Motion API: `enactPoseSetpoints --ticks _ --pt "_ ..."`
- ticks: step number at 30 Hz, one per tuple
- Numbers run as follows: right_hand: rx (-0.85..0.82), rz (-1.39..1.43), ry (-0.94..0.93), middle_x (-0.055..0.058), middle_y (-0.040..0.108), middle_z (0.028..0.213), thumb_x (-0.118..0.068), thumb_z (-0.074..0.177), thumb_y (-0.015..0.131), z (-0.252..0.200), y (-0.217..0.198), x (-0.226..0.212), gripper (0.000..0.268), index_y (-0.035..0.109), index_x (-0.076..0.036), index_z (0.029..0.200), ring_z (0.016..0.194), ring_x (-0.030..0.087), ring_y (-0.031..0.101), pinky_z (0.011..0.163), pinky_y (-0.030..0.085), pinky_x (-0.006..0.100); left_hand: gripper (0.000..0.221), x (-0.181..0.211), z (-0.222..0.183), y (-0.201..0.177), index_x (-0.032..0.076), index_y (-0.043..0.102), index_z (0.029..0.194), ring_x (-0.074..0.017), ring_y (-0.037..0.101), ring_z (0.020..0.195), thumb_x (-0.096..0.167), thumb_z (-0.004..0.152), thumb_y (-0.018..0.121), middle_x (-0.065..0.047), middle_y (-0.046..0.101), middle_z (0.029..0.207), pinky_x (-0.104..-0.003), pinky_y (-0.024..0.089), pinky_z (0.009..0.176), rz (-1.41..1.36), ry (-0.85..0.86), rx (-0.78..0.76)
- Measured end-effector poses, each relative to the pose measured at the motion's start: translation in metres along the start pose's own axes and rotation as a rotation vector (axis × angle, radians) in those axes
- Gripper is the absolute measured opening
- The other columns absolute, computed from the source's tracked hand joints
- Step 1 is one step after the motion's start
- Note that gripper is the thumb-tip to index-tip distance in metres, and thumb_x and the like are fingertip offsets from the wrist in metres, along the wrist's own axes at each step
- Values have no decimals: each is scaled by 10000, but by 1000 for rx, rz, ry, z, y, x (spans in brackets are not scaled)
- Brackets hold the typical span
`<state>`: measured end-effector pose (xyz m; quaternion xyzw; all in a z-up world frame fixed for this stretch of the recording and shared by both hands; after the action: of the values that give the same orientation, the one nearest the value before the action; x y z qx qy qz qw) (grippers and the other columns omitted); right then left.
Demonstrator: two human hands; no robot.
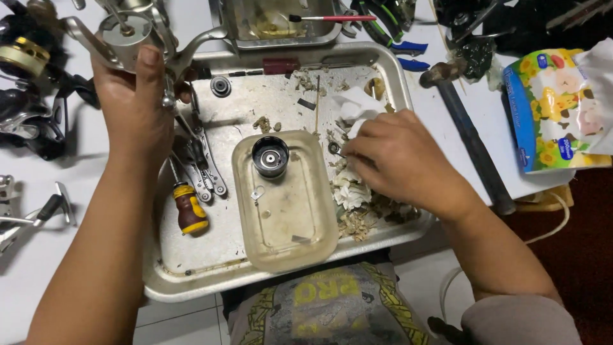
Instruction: Disassembling, cleaning, and reassembling a fishing reel on a tray with various tools.
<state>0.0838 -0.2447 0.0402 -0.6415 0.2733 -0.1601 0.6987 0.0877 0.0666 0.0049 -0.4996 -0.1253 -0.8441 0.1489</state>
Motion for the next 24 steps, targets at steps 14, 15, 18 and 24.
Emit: enactPoseSetpoints --ticks 14,15,18,24 --pt "-212 -47 239 39 745 831 -385 922 625 32 37 28 283 740 -130 962 784 241 697 1035 424 544 697 3 -7 8 131 379 1395 -226 605 1196 571 940 671 -90 611 1265 -346 518 982 22 -260 45" --pt "-162 -29 254 26 747 744 -372 927 627 29 30 30 262 731 -132 947 665 219 687 941 467 458 648 0 -6 8 131 398 1370 -192 619 1114 524 946 689 -74 611 1216 -298 585 839 -44 -248 46" --pt "94 141 209 -3 807 909 -278 834 721 12 15 43 251 725 -91 1002 768 200 738 950 430 467 728 0 -6 5 98 330 1448 -282 574 1323 547 983 664 -143 592 1371 -402 418 1174 59 -209 30" --pt "373 430 246 79 769 960 -58 897 711 -28 -32 36 321 682 -8 1212 829 150 721 791 593 310 821 1 -7 3 87 328 1450 -316 581 1304 641 932 642 -170 601 1346 -431 428 1139 154 -250 27"
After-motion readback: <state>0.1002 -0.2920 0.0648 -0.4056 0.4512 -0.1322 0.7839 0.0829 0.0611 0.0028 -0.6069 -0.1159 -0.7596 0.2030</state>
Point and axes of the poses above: each hand's wrist, its own z-axis towards the middle knuckle, its own y-axis out of the palm, x = y × z, the point moved 9 cm from there along z, towards the middle knuckle
